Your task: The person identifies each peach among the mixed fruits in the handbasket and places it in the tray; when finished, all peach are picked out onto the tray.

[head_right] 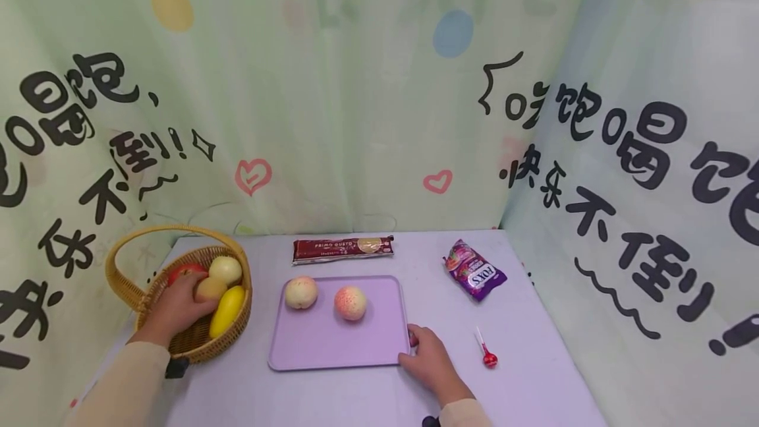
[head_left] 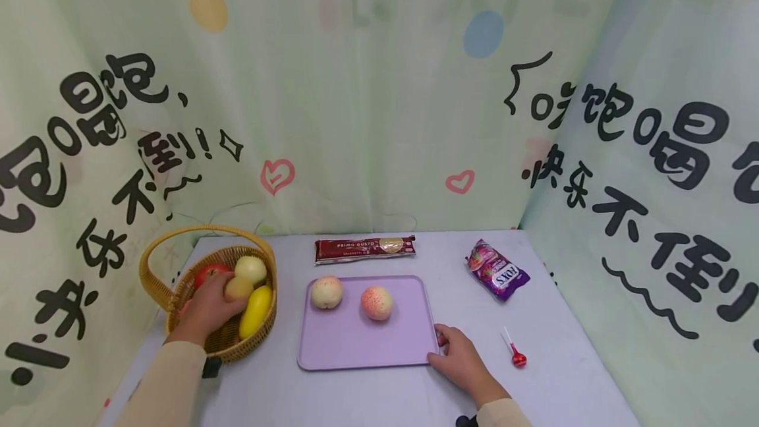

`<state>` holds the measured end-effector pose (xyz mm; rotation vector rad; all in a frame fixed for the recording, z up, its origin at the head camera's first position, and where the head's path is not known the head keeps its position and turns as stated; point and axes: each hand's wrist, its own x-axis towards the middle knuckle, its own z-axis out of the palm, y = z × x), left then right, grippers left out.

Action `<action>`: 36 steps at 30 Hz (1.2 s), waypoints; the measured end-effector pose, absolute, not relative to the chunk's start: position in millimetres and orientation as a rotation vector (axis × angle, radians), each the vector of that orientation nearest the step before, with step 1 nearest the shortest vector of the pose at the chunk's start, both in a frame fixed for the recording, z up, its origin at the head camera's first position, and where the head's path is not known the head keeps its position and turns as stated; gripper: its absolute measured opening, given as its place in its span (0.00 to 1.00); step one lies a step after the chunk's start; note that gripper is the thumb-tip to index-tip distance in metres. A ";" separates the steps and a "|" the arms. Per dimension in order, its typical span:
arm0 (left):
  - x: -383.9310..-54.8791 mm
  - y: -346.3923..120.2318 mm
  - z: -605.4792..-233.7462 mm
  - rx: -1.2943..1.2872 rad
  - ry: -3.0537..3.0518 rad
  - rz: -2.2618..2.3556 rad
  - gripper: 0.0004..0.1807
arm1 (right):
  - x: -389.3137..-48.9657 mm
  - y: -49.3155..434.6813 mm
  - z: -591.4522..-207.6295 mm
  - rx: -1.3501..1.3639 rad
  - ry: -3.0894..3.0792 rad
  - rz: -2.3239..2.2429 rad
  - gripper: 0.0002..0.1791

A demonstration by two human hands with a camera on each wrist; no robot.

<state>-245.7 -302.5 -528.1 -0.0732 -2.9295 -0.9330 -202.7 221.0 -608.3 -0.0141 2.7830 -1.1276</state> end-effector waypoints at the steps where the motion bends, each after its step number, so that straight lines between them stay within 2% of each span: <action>1: -246.6 -302.6 -528.1 -0.075 -2.941 -0.927 0.38 | -203.1 221.0 -608.3 -0.011 2.782 -1.126 0.37; 15: -254.9 -305.2 -533.8 -0.081 -2.996 -0.883 0.41 | -204.6 220.9 -611.4 -0.012 2.792 -1.127 0.36; 26: -249.1 -307.2 -529.6 -0.080 -2.980 -0.921 0.39 | -202.8 219.7 -612.9 -0.005 2.776 -1.127 0.36; 36: -242.6 -308.6 -523.7 -0.111 -2.902 -0.875 0.33 | -200.6 219.0 -608.5 -0.010 2.795 -1.124 0.36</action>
